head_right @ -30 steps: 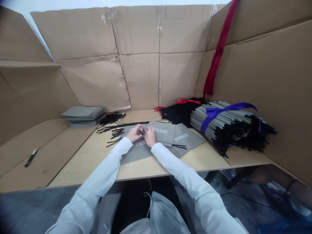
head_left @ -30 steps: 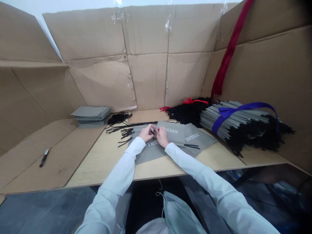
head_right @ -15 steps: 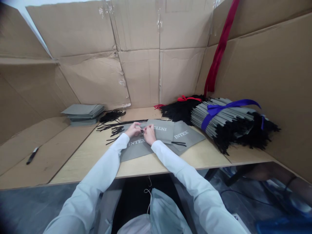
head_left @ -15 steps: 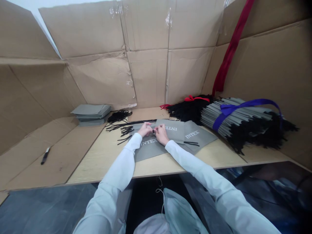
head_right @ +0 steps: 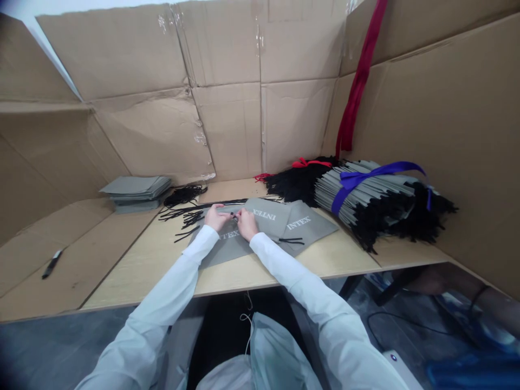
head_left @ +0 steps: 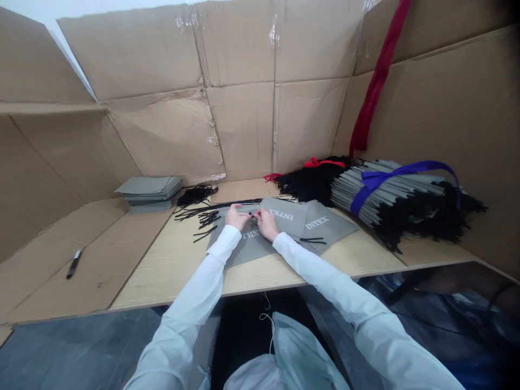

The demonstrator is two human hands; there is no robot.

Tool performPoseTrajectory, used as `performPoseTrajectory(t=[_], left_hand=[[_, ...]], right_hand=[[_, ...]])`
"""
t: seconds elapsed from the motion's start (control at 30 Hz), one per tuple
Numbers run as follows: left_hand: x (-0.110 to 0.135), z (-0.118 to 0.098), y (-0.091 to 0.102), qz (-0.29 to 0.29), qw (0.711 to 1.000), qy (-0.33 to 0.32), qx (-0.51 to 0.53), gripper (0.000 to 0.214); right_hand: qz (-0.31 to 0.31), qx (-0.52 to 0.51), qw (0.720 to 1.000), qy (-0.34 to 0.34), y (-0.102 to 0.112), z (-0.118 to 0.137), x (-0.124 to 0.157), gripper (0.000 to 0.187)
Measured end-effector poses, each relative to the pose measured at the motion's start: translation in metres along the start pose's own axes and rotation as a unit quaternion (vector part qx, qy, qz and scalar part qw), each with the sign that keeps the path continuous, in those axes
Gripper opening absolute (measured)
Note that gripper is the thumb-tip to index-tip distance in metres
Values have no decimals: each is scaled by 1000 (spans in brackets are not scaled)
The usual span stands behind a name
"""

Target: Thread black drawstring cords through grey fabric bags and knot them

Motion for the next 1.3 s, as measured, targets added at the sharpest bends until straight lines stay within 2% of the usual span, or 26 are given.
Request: performPoseTrajectory(t=[0.1,0.37,0.57,0.73,0.8,0.87,1.0,1.07,1.17,1.3], left_hand=[[1,1,8,-68,995,-19,-70,45],[2,7,5,-62,995,-27,-73,46],[9,-2,4,-71,989,-74,-104,49],[14,-9,-2,-44,987,-89,-128,43],[15,-10,-4,-34,987,-91,-126,40],[11,-6,-4,-34,990,-80,-111,39],[-3,14,-1,-42,997,-11,-56,39],[-9,20,0,-38,998,2,-43,37],[-10,16,-4,-1,999,-40,-37,33],[-5,6,-8,43,995,-91,-10,25]], right_hand=[[6,-17,1000,2,2,2,1,14],[17,-31,998,42,6,9,2,17],[41,-112,993,26,1,2,2,18],[22,-105,989,105,8,12,4,29],[31,-103,987,117,8,15,5,32],[36,-104,989,104,7,13,4,32],[11,-69,996,54,6,1,-1,31],[41,-67,995,65,2,1,-3,38],[109,-75,986,99,-5,7,-3,45],[127,-53,984,117,-6,8,-4,36]])
Point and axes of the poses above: each hand's wrist, its own x-axis away from the middle knuckle, its own y-axis out of the back of the hand, z = x × y, the point moved 7 cm from there along -x, towards the middle knuckle, and after that the axes turned 8 degrees about y, right-handed, at the moved point
